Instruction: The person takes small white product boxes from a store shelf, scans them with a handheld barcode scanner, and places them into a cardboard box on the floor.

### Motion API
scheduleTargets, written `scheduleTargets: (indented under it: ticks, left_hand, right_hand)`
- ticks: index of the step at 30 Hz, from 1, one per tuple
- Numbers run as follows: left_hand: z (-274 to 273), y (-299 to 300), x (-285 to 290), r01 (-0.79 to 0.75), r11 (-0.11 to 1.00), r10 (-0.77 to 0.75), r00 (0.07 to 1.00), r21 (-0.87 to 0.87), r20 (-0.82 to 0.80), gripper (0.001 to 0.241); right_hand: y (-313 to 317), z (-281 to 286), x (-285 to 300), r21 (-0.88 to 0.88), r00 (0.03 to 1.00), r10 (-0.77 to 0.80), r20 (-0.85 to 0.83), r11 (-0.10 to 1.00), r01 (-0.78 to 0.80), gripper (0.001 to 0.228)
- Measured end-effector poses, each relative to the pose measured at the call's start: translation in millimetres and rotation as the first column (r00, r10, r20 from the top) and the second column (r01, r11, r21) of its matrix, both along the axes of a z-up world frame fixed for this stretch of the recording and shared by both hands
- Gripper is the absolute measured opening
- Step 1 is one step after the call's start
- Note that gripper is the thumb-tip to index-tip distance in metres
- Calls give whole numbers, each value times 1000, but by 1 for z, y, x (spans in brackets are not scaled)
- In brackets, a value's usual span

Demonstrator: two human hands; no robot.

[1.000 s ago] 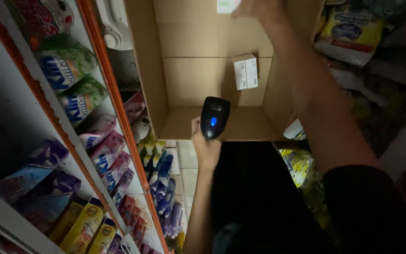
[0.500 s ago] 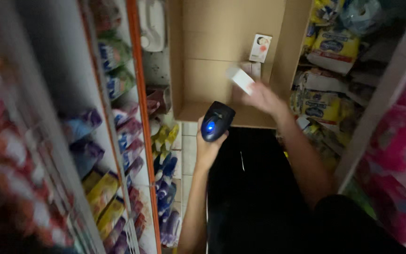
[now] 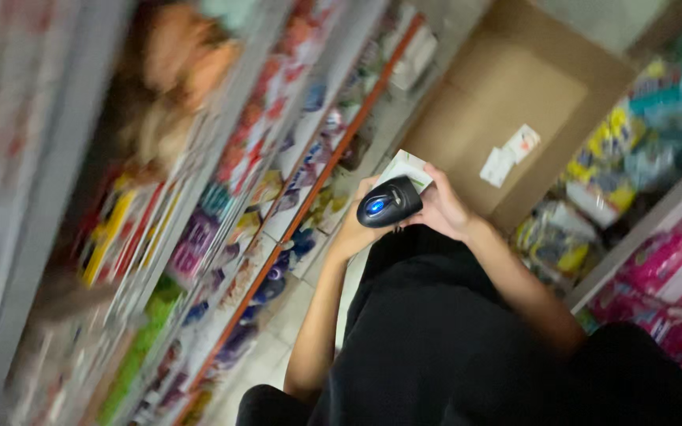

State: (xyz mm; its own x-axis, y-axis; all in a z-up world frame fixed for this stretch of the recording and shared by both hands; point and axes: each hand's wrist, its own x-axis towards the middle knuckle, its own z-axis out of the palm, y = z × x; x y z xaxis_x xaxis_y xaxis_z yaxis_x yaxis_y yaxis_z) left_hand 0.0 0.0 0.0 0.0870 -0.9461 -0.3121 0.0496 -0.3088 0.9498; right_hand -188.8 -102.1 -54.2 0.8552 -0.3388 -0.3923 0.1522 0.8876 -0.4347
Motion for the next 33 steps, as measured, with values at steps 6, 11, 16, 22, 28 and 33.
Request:
scheduleTargets:
  ticks: [6, 11, 16, 22, 28, 33]
  left_hand:
    - [0, 39, -8, -540, 798, 563, 826, -270, 13, 66]
    - [20, 72, -19, -591, 738, 663, 547, -324, 511, 46]
    - [72, 96, -27, -583, 751, 653, 588, -310, 477, 65]
    - [78, 109, -2, -624, 747, 664, 716, -231, 214, 70]
    - [31, 117, 22, -764, 627, 745, 646, -154, -167, 31]
    - [23, 131, 36, -817, 566, 675, 536, -110, -507, 48]
  right_hand:
    - [34, 67, 53, -407, 981, -40, -189, 912, -41, 66]
    - [78, 89, 77, -793, 986, -24, -163, 598, -117, 76]
    - [94, 88, 90, -747, 991, -23, -133, 660, -85, 83]
    - [79, 95, 88, -300, 993, 5, -122, 953, -42, 64]
    - [71, 115, 89, -223, 993, -28, -117, 975, 1, 57]
    - [56, 134, 85, -629, 978, -11, -210, 767, -126, 62]
